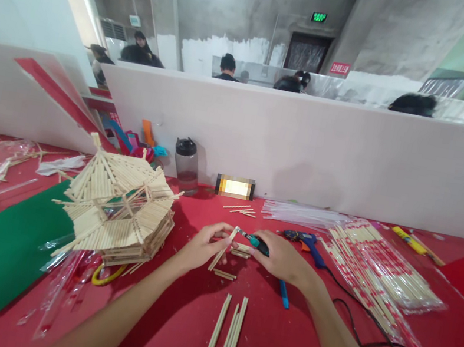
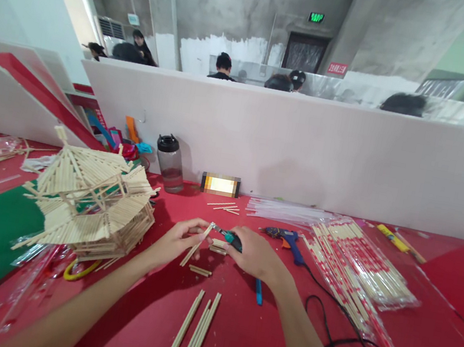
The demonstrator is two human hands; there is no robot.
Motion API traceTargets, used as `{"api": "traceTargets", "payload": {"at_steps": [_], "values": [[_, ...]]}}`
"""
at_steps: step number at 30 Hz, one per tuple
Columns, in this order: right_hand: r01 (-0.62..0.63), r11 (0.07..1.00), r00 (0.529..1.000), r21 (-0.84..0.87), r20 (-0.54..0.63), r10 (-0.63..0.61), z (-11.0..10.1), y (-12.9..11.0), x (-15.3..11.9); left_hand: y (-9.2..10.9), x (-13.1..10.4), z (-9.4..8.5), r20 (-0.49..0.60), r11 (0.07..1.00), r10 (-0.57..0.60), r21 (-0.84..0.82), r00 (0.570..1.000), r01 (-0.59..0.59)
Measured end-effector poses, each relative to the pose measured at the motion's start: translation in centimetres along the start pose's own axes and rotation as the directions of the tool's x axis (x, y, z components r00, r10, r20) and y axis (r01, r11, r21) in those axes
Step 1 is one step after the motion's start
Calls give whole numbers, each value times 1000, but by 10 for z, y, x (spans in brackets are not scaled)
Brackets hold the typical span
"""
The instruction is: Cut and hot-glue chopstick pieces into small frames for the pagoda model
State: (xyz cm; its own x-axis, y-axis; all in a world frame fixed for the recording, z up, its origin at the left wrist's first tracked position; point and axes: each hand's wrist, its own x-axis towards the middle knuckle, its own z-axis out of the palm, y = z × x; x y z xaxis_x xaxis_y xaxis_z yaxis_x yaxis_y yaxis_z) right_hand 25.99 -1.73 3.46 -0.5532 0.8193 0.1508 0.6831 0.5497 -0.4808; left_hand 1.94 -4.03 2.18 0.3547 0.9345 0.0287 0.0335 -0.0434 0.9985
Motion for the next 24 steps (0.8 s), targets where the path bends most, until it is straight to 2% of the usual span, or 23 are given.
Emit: {"api": "traceTargets", "payload": {"at_steps": [9,15,24], "values": [[15,1000,1000,15,-3,-14,2,5,0,-6,1,-4,28,997,-25,-76,999,27],[15,1000,1000,19,0,-15,1,3,0,1,1,-1,7,999,50,14,999,-50],[14,1000,1000,18,2,-14,4,4,-1,2,1,-1,-1,999,40,28,999,-40]]}}
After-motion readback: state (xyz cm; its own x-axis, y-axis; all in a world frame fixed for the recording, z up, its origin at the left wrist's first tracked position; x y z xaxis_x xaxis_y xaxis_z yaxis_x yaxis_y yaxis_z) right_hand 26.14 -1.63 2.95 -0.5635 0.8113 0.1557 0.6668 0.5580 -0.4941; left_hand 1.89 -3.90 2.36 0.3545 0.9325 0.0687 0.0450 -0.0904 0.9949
